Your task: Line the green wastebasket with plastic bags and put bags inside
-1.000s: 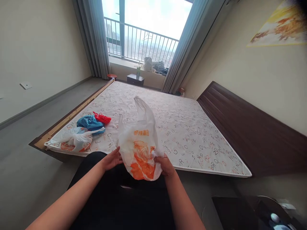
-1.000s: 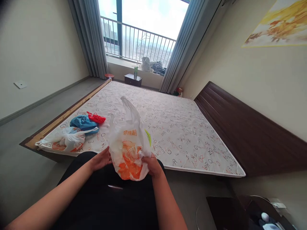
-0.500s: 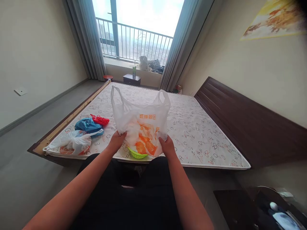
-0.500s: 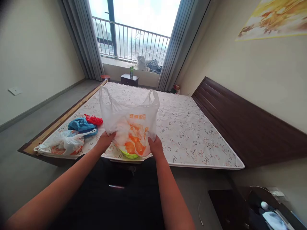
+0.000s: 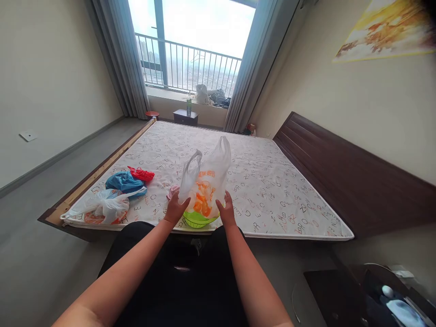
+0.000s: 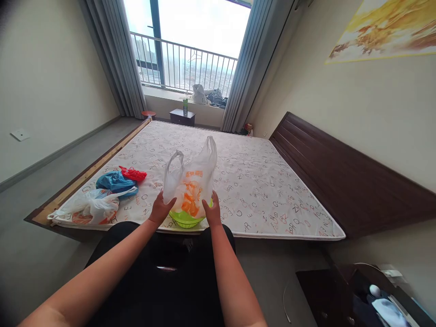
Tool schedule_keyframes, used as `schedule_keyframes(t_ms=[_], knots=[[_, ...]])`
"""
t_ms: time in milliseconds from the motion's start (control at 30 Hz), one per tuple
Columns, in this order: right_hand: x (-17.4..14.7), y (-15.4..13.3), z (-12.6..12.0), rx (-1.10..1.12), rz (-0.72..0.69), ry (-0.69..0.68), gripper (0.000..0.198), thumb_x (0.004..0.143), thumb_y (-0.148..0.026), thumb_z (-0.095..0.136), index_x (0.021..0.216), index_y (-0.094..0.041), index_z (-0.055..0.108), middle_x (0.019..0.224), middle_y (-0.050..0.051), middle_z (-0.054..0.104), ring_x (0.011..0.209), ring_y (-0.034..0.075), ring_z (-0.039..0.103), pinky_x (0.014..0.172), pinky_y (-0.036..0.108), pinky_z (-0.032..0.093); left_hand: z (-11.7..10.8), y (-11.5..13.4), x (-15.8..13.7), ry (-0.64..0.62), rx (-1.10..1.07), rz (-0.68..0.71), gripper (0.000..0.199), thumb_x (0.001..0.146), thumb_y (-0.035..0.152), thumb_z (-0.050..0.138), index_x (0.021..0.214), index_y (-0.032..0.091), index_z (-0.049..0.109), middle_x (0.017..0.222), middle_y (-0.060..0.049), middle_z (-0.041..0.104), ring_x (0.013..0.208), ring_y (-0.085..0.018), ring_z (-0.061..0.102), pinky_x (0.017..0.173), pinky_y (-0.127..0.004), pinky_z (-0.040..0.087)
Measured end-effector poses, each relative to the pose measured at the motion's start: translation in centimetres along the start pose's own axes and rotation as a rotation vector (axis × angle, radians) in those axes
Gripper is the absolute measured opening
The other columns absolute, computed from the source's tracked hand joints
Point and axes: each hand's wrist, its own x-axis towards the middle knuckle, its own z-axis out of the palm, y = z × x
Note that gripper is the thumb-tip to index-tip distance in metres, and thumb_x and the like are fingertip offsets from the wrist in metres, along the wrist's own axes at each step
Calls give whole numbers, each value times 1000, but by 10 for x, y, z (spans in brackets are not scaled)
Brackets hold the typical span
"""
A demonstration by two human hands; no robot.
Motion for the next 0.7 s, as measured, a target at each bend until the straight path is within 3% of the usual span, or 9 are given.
schedule_keyframes(t_ms=[100, 233, 367, 500, 633, 700], knots=[[0, 12, -8, 85, 73, -44, 57, 81, -44, 69, 131, -19, 61, 120, 11, 73, 119, 26, 66, 104, 45, 50, -1, -11, -5, 9, -10, -83, 44, 81, 46, 73, 117, 22, 64, 114, -11, 73, 112, -31, 67, 101, -45, 52], [2, 16, -14, -33, 22, -51, 38, 82, -38, 63, 115, -20, 67, 100, 6, 75, 104, 24, 69, 104, 44, 47, -3, -17, -1, -35, 44, -99, 31, 83, 48, 70, 97, 21, 68, 102, -11, 75, 107, -32, 67, 97, -43, 52], [-10, 24, -23, -306, -82, 30, 35, 82, -34, 57, 113, -22, 66, 97, 4, 75, 103, 25, 66, 111, 51, 38, -14, -34, -1, -65, -23, -141, 47, 81, 53, 71, 112, 18, 69, 116, -14, 74, 111, -33, 67, 100, -46, 51], [-26, 36, -34, -423, -140, 151, 43, 87, -39, 51, 124, -21, 60, 103, 6, 75, 117, 28, 61, 120, 57, 22, -26, -50, 1, -165, -180, -149, 57, 74, 57, 76, 114, 16, 71, 126, -16, 71, 121, -34, 64, 105, -47, 49], [-20, 37, -30, -202, 15, 160, 68, 89, -53, 54, 146, -18, 43, 132, 14, 69, 133, 28, 56, 115, 48, 34, -26, -44, 14, -302, -242, -88, 45, 71, 58, 80, 94, 20, 77, 123, -15, 72, 128, -34, 59, 112, -48, 46], [-8, 31, -23, -121, 107, 137, 84, 83, -55, 62, 153, -17, 35, 133, 15, 68, 133, 28, 56, 111, 45, 39, -23, -37, 22, -360, -240, -30, 42, 72, 57, 80, 91, 20, 78, 122, -15, 72, 128, -33, 59, 114, -50, 43]])
